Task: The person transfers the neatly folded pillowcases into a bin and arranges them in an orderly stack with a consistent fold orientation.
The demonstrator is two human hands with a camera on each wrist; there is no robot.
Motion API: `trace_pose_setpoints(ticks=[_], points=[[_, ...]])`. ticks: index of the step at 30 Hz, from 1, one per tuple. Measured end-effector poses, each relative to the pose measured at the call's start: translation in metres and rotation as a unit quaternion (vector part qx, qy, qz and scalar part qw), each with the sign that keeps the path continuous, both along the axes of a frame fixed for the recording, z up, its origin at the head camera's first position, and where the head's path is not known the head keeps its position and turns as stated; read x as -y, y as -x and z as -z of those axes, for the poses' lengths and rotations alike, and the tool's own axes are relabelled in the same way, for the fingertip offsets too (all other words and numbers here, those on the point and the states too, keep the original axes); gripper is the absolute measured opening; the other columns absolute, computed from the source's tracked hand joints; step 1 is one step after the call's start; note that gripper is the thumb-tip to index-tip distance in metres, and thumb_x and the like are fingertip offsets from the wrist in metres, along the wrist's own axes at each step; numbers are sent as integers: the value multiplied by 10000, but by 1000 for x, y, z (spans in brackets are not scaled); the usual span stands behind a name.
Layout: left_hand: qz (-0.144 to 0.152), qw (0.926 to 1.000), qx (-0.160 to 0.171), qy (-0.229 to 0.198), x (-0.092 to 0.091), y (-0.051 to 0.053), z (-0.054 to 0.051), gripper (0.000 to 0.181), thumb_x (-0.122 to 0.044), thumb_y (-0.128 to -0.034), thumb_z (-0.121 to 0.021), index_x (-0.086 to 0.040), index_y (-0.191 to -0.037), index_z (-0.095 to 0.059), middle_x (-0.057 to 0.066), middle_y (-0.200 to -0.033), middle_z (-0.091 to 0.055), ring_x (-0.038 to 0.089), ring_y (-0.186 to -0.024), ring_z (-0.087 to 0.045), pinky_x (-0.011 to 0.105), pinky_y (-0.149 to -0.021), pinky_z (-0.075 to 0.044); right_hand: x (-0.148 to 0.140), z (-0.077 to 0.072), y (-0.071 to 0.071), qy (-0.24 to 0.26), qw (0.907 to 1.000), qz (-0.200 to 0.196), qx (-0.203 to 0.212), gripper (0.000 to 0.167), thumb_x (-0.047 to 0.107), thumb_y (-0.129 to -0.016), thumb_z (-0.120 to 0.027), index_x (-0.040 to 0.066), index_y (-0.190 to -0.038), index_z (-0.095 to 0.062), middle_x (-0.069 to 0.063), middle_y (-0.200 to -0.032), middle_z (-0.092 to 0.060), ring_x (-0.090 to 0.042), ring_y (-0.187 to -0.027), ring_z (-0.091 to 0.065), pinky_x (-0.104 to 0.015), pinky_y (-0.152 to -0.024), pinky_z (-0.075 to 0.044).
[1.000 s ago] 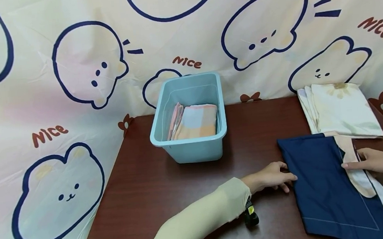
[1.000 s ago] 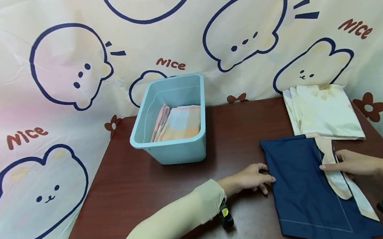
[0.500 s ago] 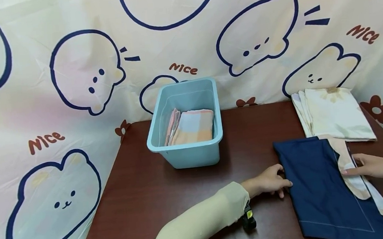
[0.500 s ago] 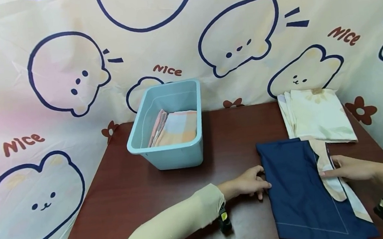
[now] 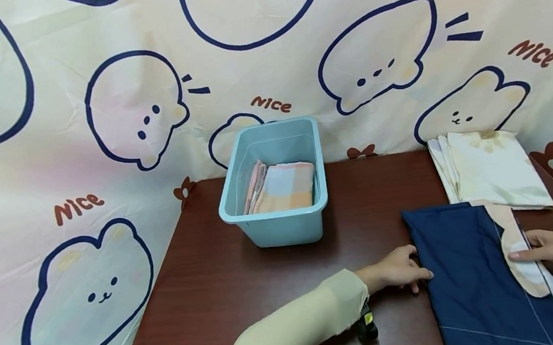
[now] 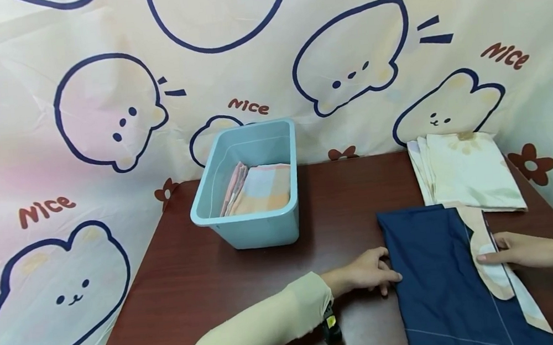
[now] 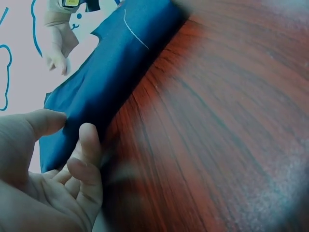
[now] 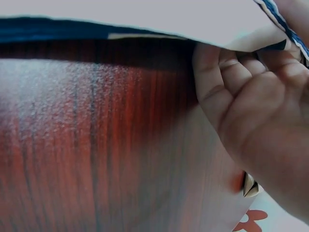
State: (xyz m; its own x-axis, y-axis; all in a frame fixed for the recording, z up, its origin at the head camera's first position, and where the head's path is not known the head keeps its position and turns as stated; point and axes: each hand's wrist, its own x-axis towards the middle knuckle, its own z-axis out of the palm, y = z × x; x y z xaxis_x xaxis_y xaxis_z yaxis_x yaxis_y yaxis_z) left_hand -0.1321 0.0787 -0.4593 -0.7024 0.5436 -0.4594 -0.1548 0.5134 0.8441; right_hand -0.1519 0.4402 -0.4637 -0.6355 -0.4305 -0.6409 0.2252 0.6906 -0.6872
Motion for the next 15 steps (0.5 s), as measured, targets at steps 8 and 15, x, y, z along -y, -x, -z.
trace_pose_setpoints(ticks=[8,15], points=[[-10,9994,-328,85,-6,-4,-2,664,-206,-924,-739,-187,-1505,-417,8,-717,-675,132,-570,-604,213,-621,-467,-4,2,-7,-86,9999,-58,-43,681,292,-1075,-488,-272,-1386,-267,-116,-1221,-669,-40,-969,-635,-335,-859,-523],[-79,9996,-264,-13,-10,-5,-1,644,-211,-910,-759,-167,-1460,-427,39,-800,-751,134,-589,-634,193,-711,-460,2,2,-8,-604,9980,-52,-164,750,353,-1062,-510,-230,-1449,-237,-215,-1334,-592,-163,-1128,-582,-638,-977,-450]])
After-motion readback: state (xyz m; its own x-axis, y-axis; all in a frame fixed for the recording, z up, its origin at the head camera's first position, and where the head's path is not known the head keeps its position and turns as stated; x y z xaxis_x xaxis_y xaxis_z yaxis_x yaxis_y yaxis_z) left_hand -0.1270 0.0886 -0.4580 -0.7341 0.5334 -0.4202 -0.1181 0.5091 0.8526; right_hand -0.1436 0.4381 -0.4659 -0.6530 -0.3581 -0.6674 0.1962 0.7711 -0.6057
